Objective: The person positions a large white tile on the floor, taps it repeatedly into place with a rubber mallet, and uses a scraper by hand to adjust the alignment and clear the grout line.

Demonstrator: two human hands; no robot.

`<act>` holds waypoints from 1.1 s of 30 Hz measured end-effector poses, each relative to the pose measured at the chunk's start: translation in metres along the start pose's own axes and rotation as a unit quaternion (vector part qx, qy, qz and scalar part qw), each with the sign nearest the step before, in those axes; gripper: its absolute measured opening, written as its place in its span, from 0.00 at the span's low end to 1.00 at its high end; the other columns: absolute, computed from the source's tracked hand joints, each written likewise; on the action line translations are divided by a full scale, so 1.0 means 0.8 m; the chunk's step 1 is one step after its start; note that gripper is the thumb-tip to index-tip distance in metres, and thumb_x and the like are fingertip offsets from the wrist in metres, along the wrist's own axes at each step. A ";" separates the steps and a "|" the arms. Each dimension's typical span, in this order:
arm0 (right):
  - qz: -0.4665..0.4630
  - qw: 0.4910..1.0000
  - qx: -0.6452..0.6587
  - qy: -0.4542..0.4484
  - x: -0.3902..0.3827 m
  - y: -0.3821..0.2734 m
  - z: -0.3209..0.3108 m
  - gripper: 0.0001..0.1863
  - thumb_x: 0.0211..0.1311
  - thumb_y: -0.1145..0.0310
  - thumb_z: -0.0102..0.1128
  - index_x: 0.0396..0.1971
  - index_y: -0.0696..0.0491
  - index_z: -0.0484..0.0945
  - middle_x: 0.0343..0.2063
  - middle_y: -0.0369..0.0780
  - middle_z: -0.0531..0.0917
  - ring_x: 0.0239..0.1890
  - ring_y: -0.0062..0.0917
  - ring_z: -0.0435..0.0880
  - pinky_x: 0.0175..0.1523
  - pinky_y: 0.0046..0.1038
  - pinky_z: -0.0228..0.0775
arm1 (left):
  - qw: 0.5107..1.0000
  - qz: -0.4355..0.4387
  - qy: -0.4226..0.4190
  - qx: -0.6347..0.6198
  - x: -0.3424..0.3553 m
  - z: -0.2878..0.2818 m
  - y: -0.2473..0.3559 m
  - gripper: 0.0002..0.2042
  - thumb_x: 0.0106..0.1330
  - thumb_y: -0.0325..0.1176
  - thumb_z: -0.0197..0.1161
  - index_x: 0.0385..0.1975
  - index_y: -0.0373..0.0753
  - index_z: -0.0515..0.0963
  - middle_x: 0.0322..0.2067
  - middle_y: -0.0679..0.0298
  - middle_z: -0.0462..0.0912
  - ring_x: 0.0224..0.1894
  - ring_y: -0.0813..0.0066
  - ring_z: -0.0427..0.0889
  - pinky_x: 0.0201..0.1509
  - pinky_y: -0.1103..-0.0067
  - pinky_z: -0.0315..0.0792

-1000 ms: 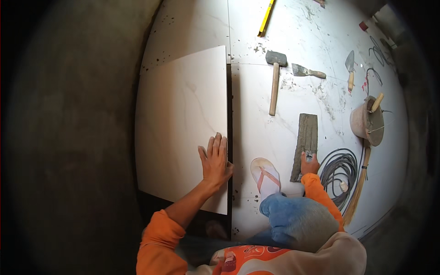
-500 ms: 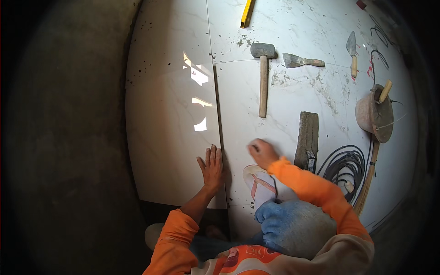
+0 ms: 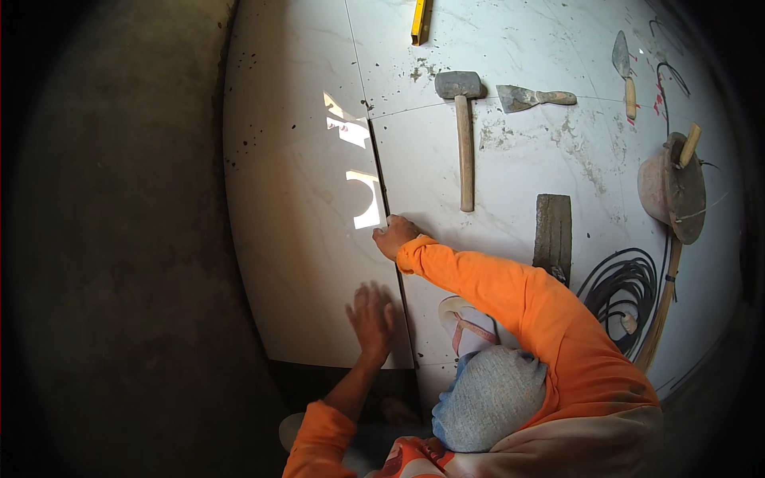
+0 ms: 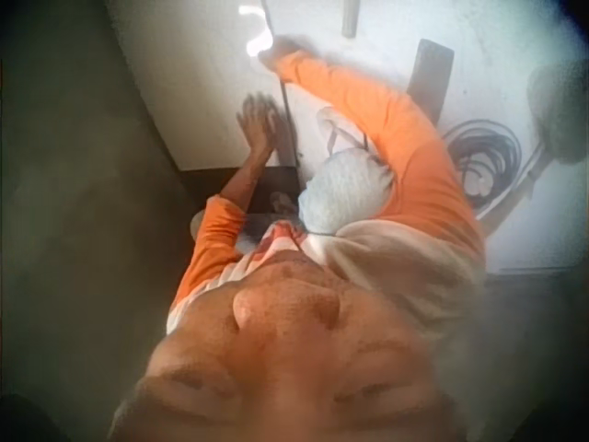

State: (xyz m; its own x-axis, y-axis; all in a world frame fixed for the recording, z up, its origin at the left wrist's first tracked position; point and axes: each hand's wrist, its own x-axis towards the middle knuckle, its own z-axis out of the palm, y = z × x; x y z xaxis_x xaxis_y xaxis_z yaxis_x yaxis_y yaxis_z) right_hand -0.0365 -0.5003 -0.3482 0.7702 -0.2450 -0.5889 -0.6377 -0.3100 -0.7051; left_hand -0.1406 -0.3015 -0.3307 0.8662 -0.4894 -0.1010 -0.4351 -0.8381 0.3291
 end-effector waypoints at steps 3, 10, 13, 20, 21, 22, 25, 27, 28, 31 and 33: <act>0.048 0.999 -0.010 0.006 0.002 -0.007 0.003 0.25 0.54 0.56 0.55 0.41 0.65 0.75 0.43 0.58 0.78 0.48 0.45 0.77 0.55 0.39 0.68 | 0.930 -0.343 0.108 -0.077 -0.082 0.009 -0.041 0.24 0.66 0.37 0.52 0.59 0.31 0.60 0.61 0.47 0.62 0.66 0.56 0.57 0.67 0.54 0.50; 0.121 0.988 0.010 -0.092 0.004 -0.044 -0.010 0.24 0.54 0.56 0.51 0.41 0.62 0.76 0.44 0.48 0.80 0.48 0.40 0.76 0.53 0.39 0.69 | 0.397 -0.752 0.138 -0.508 -0.151 0.026 -0.136 0.22 0.63 0.41 0.50 0.56 0.42 0.64 0.54 0.57 0.67 0.57 0.59 0.67 0.55 0.56 0.65; 0.127 0.991 0.001 -0.052 0.010 -0.050 -0.001 0.25 0.53 0.52 0.53 0.31 0.64 0.78 0.30 0.50 0.82 0.35 0.42 0.81 0.42 0.38 0.72 | 0.402 -0.751 0.140 -0.504 -0.150 0.031 -0.152 0.22 0.62 0.43 0.50 0.55 0.45 0.65 0.54 0.60 0.67 0.55 0.60 0.68 0.54 0.59 0.65; 0.120 0.986 -0.032 -0.111 0.004 -0.069 -0.016 0.25 0.53 0.52 0.50 0.30 0.64 0.77 0.31 0.49 0.80 0.35 0.39 0.79 0.41 0.37 0.69 | 0.357 -0.750 0.177 -0.528 -0.150 0.040 -0.169 0.17 0.62 0.41 0.49 0.50 0.45 0.70 0.49 0.63 0.72 0.50 0.69 0.73 0.49 0.67 0.68; 0.121 0.985 -0.038 -0.121 0.001 -0.067 -0.018 0.26 0.53 0.51 0.50 0.30 0.64 0.77 0.31 0.50 0.80 0.35 0.39 0.79 0.41 0.38 0.69 | 0.355 -0.752 0.173 -0.528 -0.154 0.045 -0.171 0.17 0.62 0.41 0.49 0.50 0.45 0.70 0.49 0.63 0.72 0.50 0.69 0.73 0.49 0.67 0.68; 0.121 0.983 -0.042 -0.130 -0.001 -0.067 -0.021 0.26 0.53 0.51 0.50 0.31 0.64 0.77 0.32 0.50 0.80 0.35 0.39 0.79 0.42 0.38 0.69 | 0.349 -0.747 0.181 -0.535 -0.158 0.050 -0.174 0.16 0.63 0.42 0.50 0.48 0.46 0.71 0.47 0.64 0.74 0.47 0.71 0.74 0.45 0.69 0.69; 0.040 0.976 -0.125 -0.173 -0.009 -0.069 -0.022 0.27 0.54 0.50 0.50 0.31 0.64 0.77 0.32 0.51 0.80 0.37 0.40 0.79 0.45 0.40 0.69 | 0.340 -0.740 0.206 -0.543 -0.174 0.056 -0.196 0.15 0.64 0.42 0.51 0.47 0.46 0.71 0.44 0.65 0.75 0.43 0.73 0.75 0.38 0.73 0.70; 0.030 0.974 -0.141 -0.175 -0.011 -0.063 -0.018 0.28 0.54 0.50 0.51 0.37 0.64 0.76 0.35 0.52 0.81 0.41 0.42 0.80 0.48 0.40 0.69 | 0.334 -0.737 0.220 -0.545 -0.181 0.060 -0.203 0.14 0.64 0.43 0.52 0.47 0.45 0.71 0.43 0.65 0.76 0.42 0.73 0.75 0.35 0.75 0.70; 0.030 0.974 -0.144 -0.174 -0.006 -0.051 -0.014 0.28 0.54 0.50 0.51 0.37 0.64 0.76 0.35 0.52 0.81 0.41 0.42 0.80 0.48 0.40 0.69 | 0.346 -0.738 0.223 -0.535 -0.177 0.064 -0.196 0.14 0.66 0.43 0.52 0.47 0.44 0.71 0.42 0.65 0.75 0.40 0.73 0.76 0.34 0.77 0.69; 0.006 0.978 -0.195 -0.078 -0.003 -0.028 -0.001 0.31 0.55 0.53 0.53 0.50 0.64 0.68 0.47 0.54 0.75 0.50 0.45 0.75 0.54 0.40 0.68 | 0.377 -0.728 0.218 -0.530 -0.178 0.067 -0.188 0.13 0.68 0.42 0.51 0.46 0.43 0.71 0.40 0.65 0.75 0.36 0.74 0.75 0.30 0.79 0.68; -0.045 0.974 -0.217 -0.051 -0.010 -0.011 0.004 0.31 0.55 0.55 0.54 0.52 0.64 0.66 0.48 0.54 0.73 0.51 0.46 0.74 0.55 0.40 0.68 | 0.394 -0.716 0.202 -0.540 -0.173 0.067 -0.180 0.13 0.69 0.43 0.51 0.46 0.42 0.71 0.39 0.65 0.75 0.34 0.75 0.75 0.28 0.79 0.68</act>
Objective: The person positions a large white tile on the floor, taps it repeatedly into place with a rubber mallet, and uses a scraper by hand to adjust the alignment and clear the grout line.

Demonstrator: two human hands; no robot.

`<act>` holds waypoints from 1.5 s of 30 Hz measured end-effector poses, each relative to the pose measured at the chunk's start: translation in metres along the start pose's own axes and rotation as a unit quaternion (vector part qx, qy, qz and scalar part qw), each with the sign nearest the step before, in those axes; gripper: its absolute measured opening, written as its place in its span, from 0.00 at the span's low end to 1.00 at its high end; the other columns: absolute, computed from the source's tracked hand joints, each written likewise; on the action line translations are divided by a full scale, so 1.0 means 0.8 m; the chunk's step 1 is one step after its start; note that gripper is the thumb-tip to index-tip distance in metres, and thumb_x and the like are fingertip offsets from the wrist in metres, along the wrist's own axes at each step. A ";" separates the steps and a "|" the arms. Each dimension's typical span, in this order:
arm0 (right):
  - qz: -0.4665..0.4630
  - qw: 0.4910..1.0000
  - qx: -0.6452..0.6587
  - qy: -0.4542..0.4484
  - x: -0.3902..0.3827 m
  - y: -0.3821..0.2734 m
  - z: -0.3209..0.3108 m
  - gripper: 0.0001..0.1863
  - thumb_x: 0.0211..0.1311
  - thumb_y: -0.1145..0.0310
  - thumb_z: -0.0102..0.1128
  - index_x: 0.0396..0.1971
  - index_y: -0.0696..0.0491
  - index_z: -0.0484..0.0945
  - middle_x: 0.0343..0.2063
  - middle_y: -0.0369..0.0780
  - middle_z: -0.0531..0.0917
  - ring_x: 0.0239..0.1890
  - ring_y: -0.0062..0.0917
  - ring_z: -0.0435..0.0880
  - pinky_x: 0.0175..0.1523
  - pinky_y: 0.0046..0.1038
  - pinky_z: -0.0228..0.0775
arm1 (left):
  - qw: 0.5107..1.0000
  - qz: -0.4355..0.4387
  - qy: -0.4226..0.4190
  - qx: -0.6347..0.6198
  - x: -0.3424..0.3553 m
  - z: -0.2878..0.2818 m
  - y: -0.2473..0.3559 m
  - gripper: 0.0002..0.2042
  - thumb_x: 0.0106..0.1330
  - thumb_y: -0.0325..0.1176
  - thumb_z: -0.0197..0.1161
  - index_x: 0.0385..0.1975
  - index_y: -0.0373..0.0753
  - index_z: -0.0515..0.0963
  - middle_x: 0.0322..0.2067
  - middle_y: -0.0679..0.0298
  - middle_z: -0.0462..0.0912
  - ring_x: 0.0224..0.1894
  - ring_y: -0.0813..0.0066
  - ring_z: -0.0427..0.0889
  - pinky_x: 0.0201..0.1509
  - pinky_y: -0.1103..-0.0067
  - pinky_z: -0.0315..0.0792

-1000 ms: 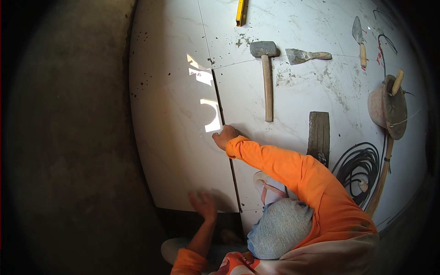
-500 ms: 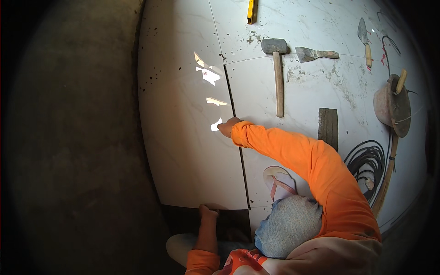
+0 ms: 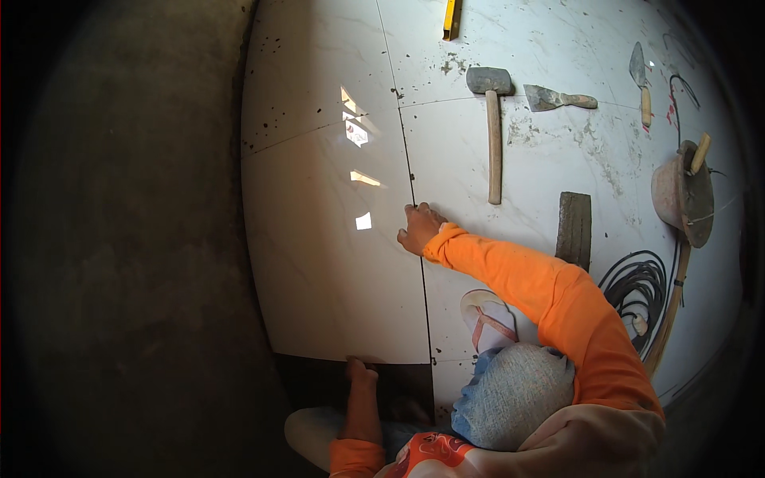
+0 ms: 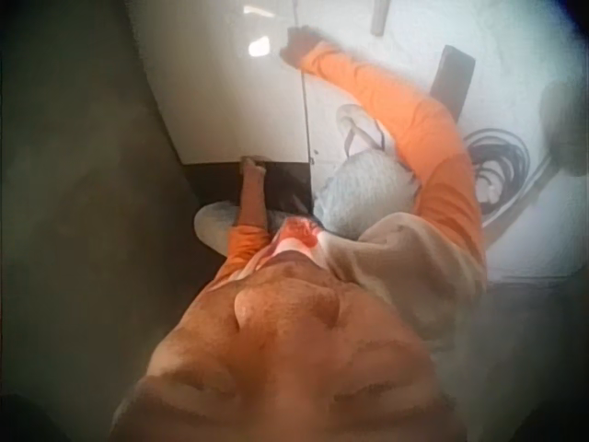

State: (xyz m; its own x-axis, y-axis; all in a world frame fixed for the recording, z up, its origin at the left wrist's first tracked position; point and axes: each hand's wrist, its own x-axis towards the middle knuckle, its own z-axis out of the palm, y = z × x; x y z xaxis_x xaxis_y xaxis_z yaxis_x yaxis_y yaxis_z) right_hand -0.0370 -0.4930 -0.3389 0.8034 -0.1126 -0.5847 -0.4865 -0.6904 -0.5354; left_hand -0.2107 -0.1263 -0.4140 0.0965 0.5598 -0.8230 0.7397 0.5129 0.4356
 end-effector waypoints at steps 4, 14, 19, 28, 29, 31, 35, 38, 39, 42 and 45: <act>-0.105 0.990 -0.066 0.067 -0.005 0.008 0.022 0.34 0.54 0.63 0.58 0.58 0.66 0.60 0.47 0.54 0.71 0.51 0.43 0.73 0.55 0.38 0.68 | 0.993 0.065 -0.001 0.097 -0.031 -0.003 0.012 0.16 0.70 0.43 0.51 0.45 0.36 0.72 0.39 0.62 0.76 0.33 0.73 0.74 0.32 0.76 0.68; -0.093 0.874 -0.022 0.477 0.049 0.067 -0.066 0.25 0.53 0.59 0.60 0.51 0.51 0.70 0.44 0.44 0.73 0.49 0.39 0.70 0.53 0.39 0.64 | 0.573 0.226 -0.018 0.788 -0.080 0.047 0.087 0.26 0.66 0.49 0.52 0.49 0.28 0.72 0.46 0.46 0.76 0.47 0.51 0.76 0.52 0.59 0.68; 0.180 0.898 -0.033 0.401 0.085 0.169 -0.155 0.24 0.53 0.55 0.62 0.44 0.54 0.67 0.44 0.53 0.76 0.46 0.46 0.77 0.48 0.43 0.70 | 0.547 0.577 0.017 0.607 -0.077 0.183 0.125 0.35 0.65 0.51 0.49 0.66 0.35 0.52 0.67 0.41 0.47 0.69 0.43 0.45 0.68 0.51 0.42; -0.052 0.964 0.143 0.217 0.004 0.048 -0.092 0.18 0.62 0.57 0.54 0.40 0.58 0.69 0.27 0.55 0.79 0.32 0.55 0.78 0.35 0.45 0.70 | 0.444 0.638 -0.007 0.629 -0.094 0.386 0.240 0.36 0.65 0.53 0.44 0.69 0.42 0.44 0.70 0.50 0.36 0.71 0.46 0.32 0.68 0.47 0.27; -0.108 0.972 0.119 0.169 -0.003 0.028 -0.094 0.18 0.61 0.59 0.57 0.40 0.57 0.69 0.26 0.55 0.79 0.31 0.54 0.78 0.34 0.44 0.71 | 0.445 0.639 -0.017 0.627 -0.097 0.412 0.251 0.36 0.65 0.53 0.44 0.69 0.42 0.44 0.70 0.50 0.36 0.71 0.46 0.32 0.68 0.47 0.27; -0.192 0.966 0.066 0.157 0.008 0.015 -0.092 0.18 0.60 0.56 0.59 0.36 0.56 0.69 0.25 0.52 0.79 0.28 0.52 0.79 0.32 0.43 0.72 | 0.401 0.676 -0.042 0.617 -0.096 0.456 0.271 0.36 0.64 0.52 0.44 0.69 0.42 0.44 0.70 0.51 0.37 0.71 0.47 0.32 0.68 0.47 0.26; -0.084 0.994 -0.040 -0.049 0.044 -0.009 -0.084 0.18 0.58 0.58 0.58 0.33 0.58 0.68 0.22 0.52 0.77 0.25 0.50 0.78 0.30 0.44 0.70 | 0.351 0.707 -0.063 0.611 -0.087 0.513 0.314 0.36 0.64 0.52 0.45 0.69 0.42 0.45 0.70 0.51 0.38 0.72 0.47 0.33 0.68 0.47 0.27; -0.194 0.975 0.019 -0.105 0.026 -0.023 -0.068 0.23 0.62 0.48 0.52 0.32 0.57 0.68 0.22 0.48 0.78 0.25 0.48 0.79 0.31 0.46 0.70 | 0.314 0.693 -0.061 0.646 -0.077 0.529 0.351 0.37 0.63 0.55 0.43 0.69 0.45 0.43 0.71 0.55 0.36 0.72 0.50 0.32 0.69 0.46 0.29; -0.186 0.977 0.020 -0.107 0.036 -0.014 -0.066 0.23 0.62 0.48 0.52 0.32 0.57 0.68 0.22 0.48 0.78 0.25 0.48 0.79 0.31 0.46 0.70 | 0.298 0.702 -0.067 0.644 -0.077 0.537 0.360 0.37 0.63 0.55 0.43 0.69 0.45 0.43 0.71 0.55 0.36 0.72 0.50 0.32 0.69 0.46 0.29; -0.135 0.975 -0.097 -0.145 0.055 -0.014 -0.070 0.23 0.62 0.48 0.52 0.34 0.56 0.69 0.23 0.48 0.79 0.25 0.48 0.79 0.32 0.46 0.70 | 0.289 0.702 -0.090 0.645 -0.082 0.551 0.373 0.37 0.63 0.55 0.44 0.69 0.45 0.43 0.71 0.55 0.37 0.72 0.51 0.33 0.69 0.47 0.29; -0.004 0.993 0.001 -0.119 0.045 -0.034 -0.080 0.23 0.61 0.48 0.53 0.38 0.56 0.70 0.25 0.48 0.80 0.25 0.48 0.79 0.32 0.46 0.71 | 0.290 0.693 -0.101 0.652 -0.086 0.557 0.379 0.37 0.63 0.54 0.44 0.69 0.45 0.44 0.71 0.55 0.37 0.72 0.51 0.33 0.69 0.47 0.29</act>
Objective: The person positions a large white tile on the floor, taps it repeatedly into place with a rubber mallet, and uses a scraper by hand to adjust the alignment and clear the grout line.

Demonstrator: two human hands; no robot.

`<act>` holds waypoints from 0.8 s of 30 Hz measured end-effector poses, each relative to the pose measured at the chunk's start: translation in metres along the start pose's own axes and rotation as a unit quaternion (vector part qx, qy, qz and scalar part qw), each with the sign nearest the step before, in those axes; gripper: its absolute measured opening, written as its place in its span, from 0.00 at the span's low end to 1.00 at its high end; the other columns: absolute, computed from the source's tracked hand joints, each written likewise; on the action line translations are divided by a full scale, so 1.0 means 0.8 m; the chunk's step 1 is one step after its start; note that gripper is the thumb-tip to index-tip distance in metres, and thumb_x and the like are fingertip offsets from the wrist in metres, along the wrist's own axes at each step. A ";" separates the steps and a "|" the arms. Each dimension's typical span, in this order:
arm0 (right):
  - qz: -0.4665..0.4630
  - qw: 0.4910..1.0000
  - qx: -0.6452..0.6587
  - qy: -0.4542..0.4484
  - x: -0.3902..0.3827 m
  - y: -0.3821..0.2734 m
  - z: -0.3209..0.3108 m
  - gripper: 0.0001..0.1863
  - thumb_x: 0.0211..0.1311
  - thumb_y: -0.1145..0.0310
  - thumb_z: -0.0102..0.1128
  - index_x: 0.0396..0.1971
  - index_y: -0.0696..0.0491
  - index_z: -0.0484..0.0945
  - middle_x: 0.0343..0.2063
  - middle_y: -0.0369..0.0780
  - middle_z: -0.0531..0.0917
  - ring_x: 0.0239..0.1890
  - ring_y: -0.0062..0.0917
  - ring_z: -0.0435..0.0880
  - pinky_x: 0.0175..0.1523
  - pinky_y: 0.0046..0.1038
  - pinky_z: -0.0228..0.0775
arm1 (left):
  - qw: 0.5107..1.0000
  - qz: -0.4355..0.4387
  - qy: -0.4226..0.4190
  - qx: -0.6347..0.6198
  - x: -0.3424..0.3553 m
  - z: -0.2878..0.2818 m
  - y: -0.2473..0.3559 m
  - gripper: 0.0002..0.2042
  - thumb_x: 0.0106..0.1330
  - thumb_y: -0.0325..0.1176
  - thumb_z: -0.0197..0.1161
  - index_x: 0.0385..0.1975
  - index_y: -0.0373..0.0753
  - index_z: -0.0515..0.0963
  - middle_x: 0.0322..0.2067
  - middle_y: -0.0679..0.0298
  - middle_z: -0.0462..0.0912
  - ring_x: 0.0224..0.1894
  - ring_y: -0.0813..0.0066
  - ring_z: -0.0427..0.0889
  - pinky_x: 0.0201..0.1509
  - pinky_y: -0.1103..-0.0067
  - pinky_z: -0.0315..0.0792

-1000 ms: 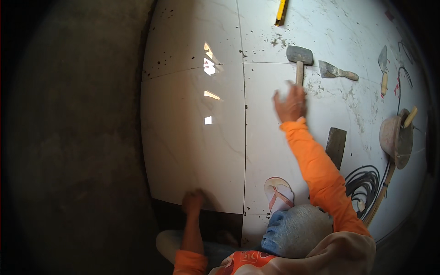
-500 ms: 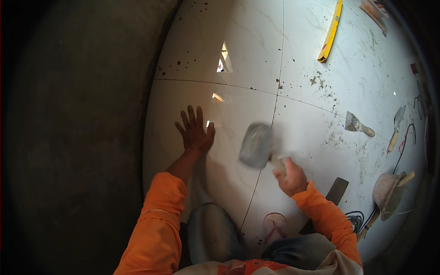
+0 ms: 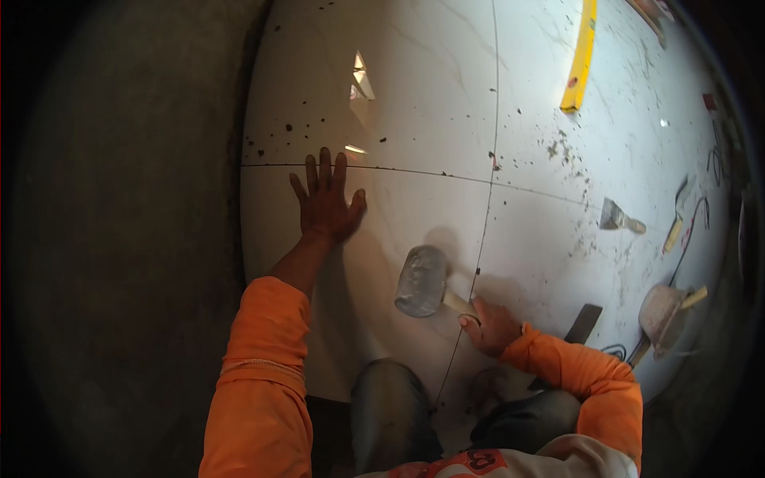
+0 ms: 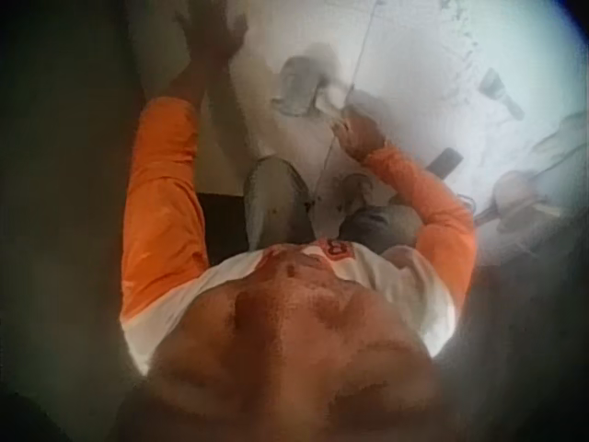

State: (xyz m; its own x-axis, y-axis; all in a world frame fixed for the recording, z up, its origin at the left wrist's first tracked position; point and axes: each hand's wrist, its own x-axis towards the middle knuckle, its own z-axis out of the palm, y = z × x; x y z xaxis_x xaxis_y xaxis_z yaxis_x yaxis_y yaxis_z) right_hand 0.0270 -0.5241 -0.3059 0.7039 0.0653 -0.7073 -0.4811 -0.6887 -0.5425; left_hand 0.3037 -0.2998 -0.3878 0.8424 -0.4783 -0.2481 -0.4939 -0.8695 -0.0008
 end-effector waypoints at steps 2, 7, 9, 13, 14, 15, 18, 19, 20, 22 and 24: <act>-0.130 0.976 -0.024 0.171 0.012 0.034 0.006 0.23 0.60 0.50 0.54 0.38 0.57 0.72 0.26 0.48 0.80 0.28 0.47 0.80 0.35 0.44 0.71 | 1.000 0.019 -0.003 -0.012 0.006 0.001 0.008 0.37 0.63 0.54 0.44 0.69 0.45 0.44 0.71 0.56 0.36 0.72 0.51 0.32 0.69 0.47 0.29; 0.068 0.996 -0.013 -0.062 0.025 0.013 -0.042 0.20 0.60 0.50 0.54 0.31 0.55 0.76 0.26 0.49 0.81 0.33 0.46 0.80 0.41 0.42 0.70 | 1.000 -0.001 -0.005 -0.005 -0.003 0.005 -0.003 0.37 0.63 0.52 0.45 0.69 0.44 0.44 0.71 0.55 0.36 0.72 0.51 0.32 0.69 0.47 0.28; 0.124 0.989 0.039 -0.065 0.015 -0.006 -0.041 0.21 0.60 0.49 0.54 0.32 0.56 0.76 0.26 0.50 0.81 0.33 0.47 0.80 0.41 0.42 0.70 | 1.000 0.008 -0.017 -0.013 -0.003 0.001 0.000 0.37 0.63 0.51 0.45 0.69 0.43 0.44 0.71 0.55 0.36 0.72 0.50 0.32 0.69 0.47 0.27; 0.134 0.977 0.156 0.049 -0.024 -0.016 -0.019 0.24 0.60 0.47 0.54 0.30 0.58 0.77 0.23 0.50 0.80 0.29 0.48 0.79 0.38 0.43 0.69 | 0.999 0.011 -0.028 -0.014 0.000 -0.004 0.002 0.36 0.63 0.49 0.45 0.69 0.42 0.44 0.70 0.54 0.36 0.72 0.50 0.32 0.68 0.46 0.28; 0.194 0.969 0.151 0.038 -0.034 -0.023 0.008 0.24 0.60 0.48 0.53 0.29 0.58 0.77 0.22 0.50 0.79 0.28 0.47 0.79 0.36 0.43 0.68 | 0.999 0.014 -0.030 -0.018 -0.002 -0.005 0.003 0.36 0.63 0.49 0.45 0.69 0.42 0.44 0.70 0.54 0.36 0.72 0.50 0.32 0.68 0.46 0.28; 0.249 0.957 0.144 0.028 -0.040 -0.035 0.032 0.24 0.61 0.49 0.53 0.29 0.58 0.78 0.20 0.50 0.78 0.26 0.47 0.78 0.34 0.43 0.68 | 0.999 0.019 -0.027 -0.026 -0.002 -0.004 0.007 0.36 0.63 0.48 0.45 0.69 0.42 0.44 0.70 0.54 0.36 0.72 0.49 0.32 0.68 0.45 0.28; 0.256 0.916 0.248 0.185 -0.067 -0.134 0.041 0.22 0.62 0.51 0.53 0.25 0.58 0.78 0.19 0.50 0.78 0.26 0.47 0.79 0.32 0.43 0.68 | 0.999 0.016 -0.027 -0.019 -0.008 -0.003 -0.011 0.36 0.62 0.48 0.45 0.69 0.42 0.44 0.70 0.54 0.36 0.72 0.49 0.32 0.68 0.45 0.28; 0.231 0.897 0.281 0.250 -0.078 -0.140 0.064 0.20 0.61 0.53 0.54 0.26 0.58 0.78 0.19 0.50 0.78 0.26 0.46 0.79 0.32 0.42 0.69 | 1.000 0.016 -0.021 -0.015 -0.007 -0.004 -0.011 0.36 0.62 0.48 0.45 0.69 0.42 0.45 0.70 0.54 0.37 0.72 0.49 0.32 0.68 0.45 0.28; 0.203 0.873 0.314 0.313 -0.086 -0.139 0.087 0.19 0.61 0.55 0.54 0.26 0.58 0.78 0.19 0.50 0.78 0.26 0.46 0.79 0.33 0.42 0.69 | 1.000 0.017 -0.020 -0.011 -0.008 -0.003 -0.011 0.36 0.62 0.48 0.45 0.69 0.42 0.45 0.70 0.54 0.37 0.72 0.49 0.32 0.68 0.45 0.28; 0.174 0.873 0.204 0.409 -0.078 -0.092 0.179 0.18 0.59 0.56 0.55 0.26 0.58 0.77 0.19 0.50 0.78 0.25 0.46 0.79 0.32 0.41 0.70 | 0.999 0.038 0.000 -0.007 -0.004 0.002 0.002 0.35 0.63 0.48 0.45 0.68 0.42 0.45 0.70 0.53 0.37 0.72 0.49 0.33 0.67 0.44 0.28; 0.145 0.856 0.093 0.488 -0.074 -0.085 0.217 0.16 0.58 0.57 0.55 0.26 0.58 0.77 0.19 0.50 0.78 0.24 0.46 0.79 0.32 0.41 0.70 | 0.999 0.053 0.013 -0.001 -0.007 0.010 -0.006 0.35 0.63 0.48 0.45 0.68 0.42 0.45 0.70 0.54 0.37 0.72 0.49 0.33 0.67 0.44 0.29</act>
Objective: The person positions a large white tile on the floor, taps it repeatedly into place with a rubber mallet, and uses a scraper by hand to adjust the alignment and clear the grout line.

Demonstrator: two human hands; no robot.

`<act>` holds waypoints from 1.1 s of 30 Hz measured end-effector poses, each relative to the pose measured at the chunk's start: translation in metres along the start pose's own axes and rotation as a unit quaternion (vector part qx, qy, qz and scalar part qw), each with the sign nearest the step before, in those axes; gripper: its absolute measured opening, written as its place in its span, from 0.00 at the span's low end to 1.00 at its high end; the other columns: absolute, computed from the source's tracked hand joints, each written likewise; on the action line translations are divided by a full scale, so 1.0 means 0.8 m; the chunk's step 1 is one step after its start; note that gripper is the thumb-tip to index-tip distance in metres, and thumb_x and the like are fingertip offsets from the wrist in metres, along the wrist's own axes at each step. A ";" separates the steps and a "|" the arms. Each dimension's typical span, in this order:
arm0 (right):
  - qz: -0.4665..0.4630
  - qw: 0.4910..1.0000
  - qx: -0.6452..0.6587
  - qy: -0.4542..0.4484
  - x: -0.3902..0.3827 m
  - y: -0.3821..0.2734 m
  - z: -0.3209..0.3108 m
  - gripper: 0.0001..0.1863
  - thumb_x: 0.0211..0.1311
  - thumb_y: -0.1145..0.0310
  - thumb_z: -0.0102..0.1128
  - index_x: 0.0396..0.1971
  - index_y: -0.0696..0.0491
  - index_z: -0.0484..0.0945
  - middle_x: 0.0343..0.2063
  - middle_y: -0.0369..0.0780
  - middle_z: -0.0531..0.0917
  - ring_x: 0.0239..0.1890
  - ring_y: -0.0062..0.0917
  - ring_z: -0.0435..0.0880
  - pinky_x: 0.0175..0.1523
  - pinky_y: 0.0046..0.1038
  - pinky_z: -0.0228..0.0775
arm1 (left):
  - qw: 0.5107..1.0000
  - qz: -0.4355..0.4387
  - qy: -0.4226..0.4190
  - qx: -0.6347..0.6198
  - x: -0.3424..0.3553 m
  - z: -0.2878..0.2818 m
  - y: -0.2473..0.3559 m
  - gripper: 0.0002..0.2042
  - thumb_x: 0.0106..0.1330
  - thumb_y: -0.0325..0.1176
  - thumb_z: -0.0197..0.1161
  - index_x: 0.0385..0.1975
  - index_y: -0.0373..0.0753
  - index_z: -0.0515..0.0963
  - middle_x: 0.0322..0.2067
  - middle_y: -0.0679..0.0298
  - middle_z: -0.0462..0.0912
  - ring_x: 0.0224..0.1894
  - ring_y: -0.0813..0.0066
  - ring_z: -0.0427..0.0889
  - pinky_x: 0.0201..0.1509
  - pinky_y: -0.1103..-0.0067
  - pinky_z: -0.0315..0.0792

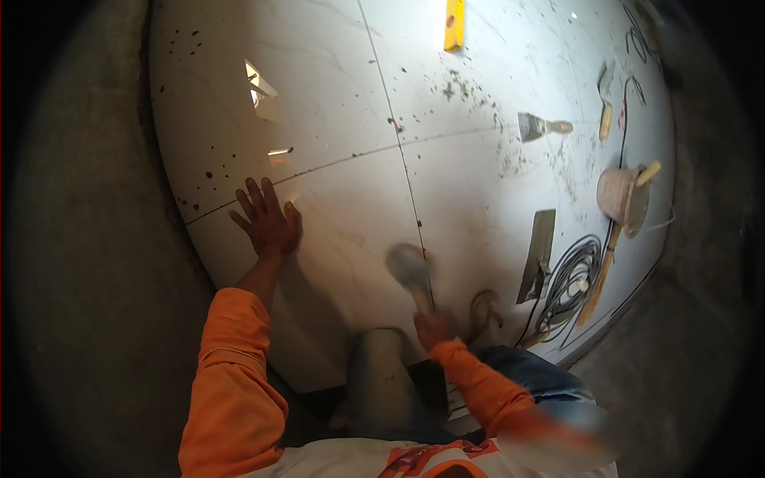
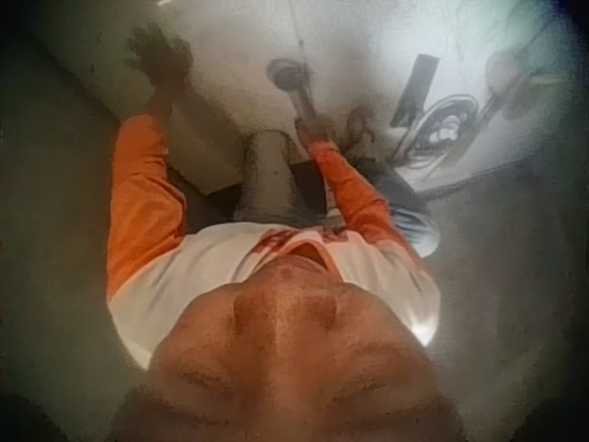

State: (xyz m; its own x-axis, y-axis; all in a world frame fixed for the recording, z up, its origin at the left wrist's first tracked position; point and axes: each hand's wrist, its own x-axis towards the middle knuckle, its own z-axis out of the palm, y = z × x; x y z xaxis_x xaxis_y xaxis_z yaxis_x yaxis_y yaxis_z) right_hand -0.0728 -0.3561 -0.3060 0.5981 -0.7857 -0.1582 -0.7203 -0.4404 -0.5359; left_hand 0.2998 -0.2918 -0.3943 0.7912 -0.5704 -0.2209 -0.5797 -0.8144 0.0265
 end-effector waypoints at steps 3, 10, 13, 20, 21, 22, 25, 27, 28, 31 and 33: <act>0.209 0.954 0.099 -0.192 -0.020 0.004 0.029 0.16 0.56 0.59 0.56 0.27 0.58 0.77 0.19 0.51 0.78 0.25 0.49 0.79 0.32 0.42 0.71 | 0.999 0.038 0.036 0.008 0.001 0.011 -0.010 0.35 0.63 0.49 0.45 0.68 0.41 0.46 0.70 0.54 0.39 0.72 0.49 0.34 0.67 0.44 0.30; 0.206 0.961 0.101 -0.155 -0.016 -0.065 -0.015 0.15 0.57 0.61 0.56 0.25 0.60 0.76 0.20 0.53 0.78 0.28 0.51 0.78 0.34 0.43 0.69 | 0.987 0.148 0.054 -0.018 -0.099 0.029 0.007 0.37 0.62 0.52 0.48 0.68 0.41 0.48 0.70 0.55 0.41 0.72 0.48 0.36 0.67 0.44 0.32; 0.099 0.982 0.156 0.035 -0.052 -0.037 0.016 0.16 0.59 0.60 0.56 0.25 0.60 0.77 0.19 0.52 0.77 0.25 0.48 0.78 0.33 0.43 0.68 | 0.988 0.155 0.001 -0.013 -0.203 0.044 0.047 0.38 0.62 0.52 0.48 0.68 0.41 0.46 0.70 0.54 0.39 0.71 0.47 0.36 0.67 0.44 0.31; 0.213 0.951 0.221 -0.032 -0.079 -0.081 0.027 0.15 0.59 0.62 0.55 0.27 0.60 0.77 0.19 0.50 0.78 0.24 0.45 0.79 0.32 0.40 0.68 | 0.988 0.153 -0.011 -0.029 -0.231 0.043 0.028 0.36 0.62 0.51 0.47 0.68 0.41 0.47 0.70 0.52 0.39 0.71 0.47 0.34 0.68 0.45 0.30; 0.183 0.965 0.186 0.032 -0.088 -0.061 0.055 0.15 0.58 0.60 0.56 0.26 0.60 0.77 0.18 0.49 0.79 0.23 0.45 0.80 0.32 0.39 0.69 | 0.986 0.162 -0.001 -0.041 -0.228 0.042 0.035 0.36 0.62 0.50 0.47 0.68 0.41 0.47 0.70 0.52 0.39 0.72 0.47 0.34 0.68 0.45 0.29; 0.147 0.973 0.152 0.096 -0.082 -0.058 0.064 0.16 0.58 0.59 0.57 0.26 0.59 0.77 0.18 0.49 0.79 0.23 0.44 0.80 0.31 0.38 0.70 | 0.985 0.164 0.004 -0.042 -0.225 0.041 0.038 0.36 0.62 0.50 0.47 0.68 0.41 0.47 0.70 0.52 0.39 0.72 0.47 0.34 0.68 0.45 0.29; 0.181 0.969 0.161 -0.041 -0.071 -0.054 0.065 0.15 0.50 0.63 0.59 0.29 0.61 0.77 0.21 0.53 0.79 0.28 0.49 0.80 0.32 0.38 0.69 | 0.989 0.141 -0.026 -0.026 -0.225 0.042 0.031 0.36 0.62 0.52 0.46 0.68 0.43 0.46 0.70 0.55 0.39 0.72 0.48 0.34 0.67 0.44 0.30; 0.107 0.979 0.172 -0.015 -0.081 -0.045 0.081 0.14 0.50 0.63 0.58 0.30 0.60 0.77 0.22 0.53 0.79 0.29 0.50 0.79 0.33 0.39 0.70 | 0.987 0.159 0.002 -0.016 -0.220 0.047 0.032 0.36 0.62 0.51 0.46 0.68 0.43 0.45 0.70 0.55 0.38 0.72 0.48 0.34 0.67 0.44 0.29; 0.065 0.983 0.174 0.007 -0.075 -0.035 0.086 0.14 0.50 0.63 0.58 0.31 0.60 0.77 0.22 0.53 0.79 0.29 0.51 0.79 0.34 0.40 0.70 | 0.986 0.163 0.000 -0.018 -0.225 0.048 0.031 0.36 0.62 0.51 0.46 0.68 0.43 0.45 0.70 0.55 0.38 0.72 0.48 0.34 0.67 0.44 0.29; 0.242 0.952 0.129 -0.140 -0.076 -0.040 0.075 0.14 0.51 0.61 0.56 0.30 0.58 0.78 0.23 0.52 0.80 0.30 0.52 0.78 0.36 0.42 0.71 | 0.989 0.143 -0.030 -0.024 -0.230 0.041 0.026 0.36 0.63 0.50 0.46 0.69 0.43 0.45 0.70 0.55 0.39 0.72 0.48 0.33 0.67 0.44 0.29; 0.219 0.959 0.153 -0.093 -0.063 -0.056 0.063 0.14 0.51 0.61 0.55 0.29 0.58 0.78 0.23 0.52 0.80 0.30 0.52 0.78 0.36 0.42 0.71 | 0.988 0.143 -0.054 0.009 -0.226 0.033 0.034 0.35 0.64 0.49 0.46 0.69 0.43 0.44 0.70 0.55 0.38 0.72 0.48 0.33 0.67 0.44 0.28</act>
State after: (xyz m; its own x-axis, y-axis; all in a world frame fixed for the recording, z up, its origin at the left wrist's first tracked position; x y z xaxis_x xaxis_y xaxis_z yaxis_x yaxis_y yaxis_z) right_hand -0.0528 -0.2750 -0.3159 0.3341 -0.7628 -0.5536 -0.7971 0.0847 -0.5978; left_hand 0.1355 -0.2081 -0.3797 0.5690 -0.7616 -0.3102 -0.7812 -0.6184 0.0853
